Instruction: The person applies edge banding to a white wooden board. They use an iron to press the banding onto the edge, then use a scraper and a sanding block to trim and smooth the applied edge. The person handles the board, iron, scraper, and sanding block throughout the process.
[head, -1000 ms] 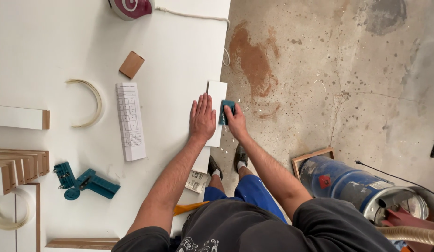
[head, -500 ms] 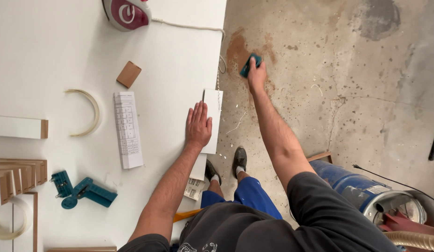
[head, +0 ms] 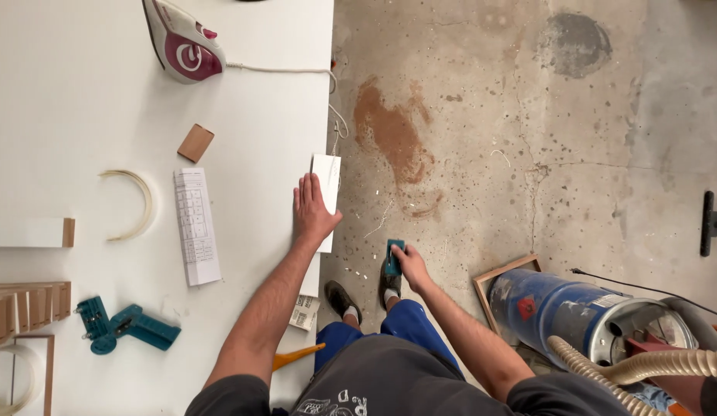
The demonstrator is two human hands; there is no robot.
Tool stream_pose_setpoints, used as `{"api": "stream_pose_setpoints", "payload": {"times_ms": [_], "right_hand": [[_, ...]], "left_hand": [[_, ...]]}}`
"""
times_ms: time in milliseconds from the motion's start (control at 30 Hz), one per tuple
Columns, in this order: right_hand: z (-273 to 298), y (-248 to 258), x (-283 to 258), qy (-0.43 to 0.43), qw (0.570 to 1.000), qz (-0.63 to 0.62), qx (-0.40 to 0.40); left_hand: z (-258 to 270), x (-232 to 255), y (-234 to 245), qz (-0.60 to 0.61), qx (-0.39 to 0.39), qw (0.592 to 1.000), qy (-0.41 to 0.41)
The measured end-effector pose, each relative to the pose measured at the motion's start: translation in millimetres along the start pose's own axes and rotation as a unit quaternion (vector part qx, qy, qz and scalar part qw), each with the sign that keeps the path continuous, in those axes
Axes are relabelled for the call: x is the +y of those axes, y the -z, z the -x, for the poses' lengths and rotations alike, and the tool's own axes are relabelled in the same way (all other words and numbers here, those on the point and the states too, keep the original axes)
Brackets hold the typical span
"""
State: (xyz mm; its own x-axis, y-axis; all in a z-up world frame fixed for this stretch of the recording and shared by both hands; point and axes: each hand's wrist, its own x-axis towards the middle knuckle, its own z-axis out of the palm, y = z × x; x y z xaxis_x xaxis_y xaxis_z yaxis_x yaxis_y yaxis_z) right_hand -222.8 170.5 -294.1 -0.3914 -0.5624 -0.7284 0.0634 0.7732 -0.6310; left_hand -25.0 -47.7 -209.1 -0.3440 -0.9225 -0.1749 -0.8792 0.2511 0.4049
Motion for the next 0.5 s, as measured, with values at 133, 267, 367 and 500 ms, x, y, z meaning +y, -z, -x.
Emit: {"api": "stream_pose_setpoints", "payload": {"times_ms": [133, 267, 367, 500], "right_hand": [[38.0, 12.7, 7.0, -0.020, 1.000, -0.024, -0.005], [75.1, 26.0, -28.6, -0.006, 0.994, -0.105, -0.043], [112.5, 36.6, -81.9, 0.028, 0.980, -0.179, -0.081], [102.4, 41.4, -91.0, 0.000, 0.914, -0.364, -0.179]], "left_hand": [[16.1, 56.8, 37.3, -0.029, 0.075, 0.995, -0.065], [22.8, 82.5, 21.9, -0.002, -0.108, 0.989, -0.100], [28.2, 87.8, 27.0, 0.104, -0.192, 0.976, 0.002], [53.6, 88.8, 34.1, 0.296, -0.111, 0.945, 0.082]]}}
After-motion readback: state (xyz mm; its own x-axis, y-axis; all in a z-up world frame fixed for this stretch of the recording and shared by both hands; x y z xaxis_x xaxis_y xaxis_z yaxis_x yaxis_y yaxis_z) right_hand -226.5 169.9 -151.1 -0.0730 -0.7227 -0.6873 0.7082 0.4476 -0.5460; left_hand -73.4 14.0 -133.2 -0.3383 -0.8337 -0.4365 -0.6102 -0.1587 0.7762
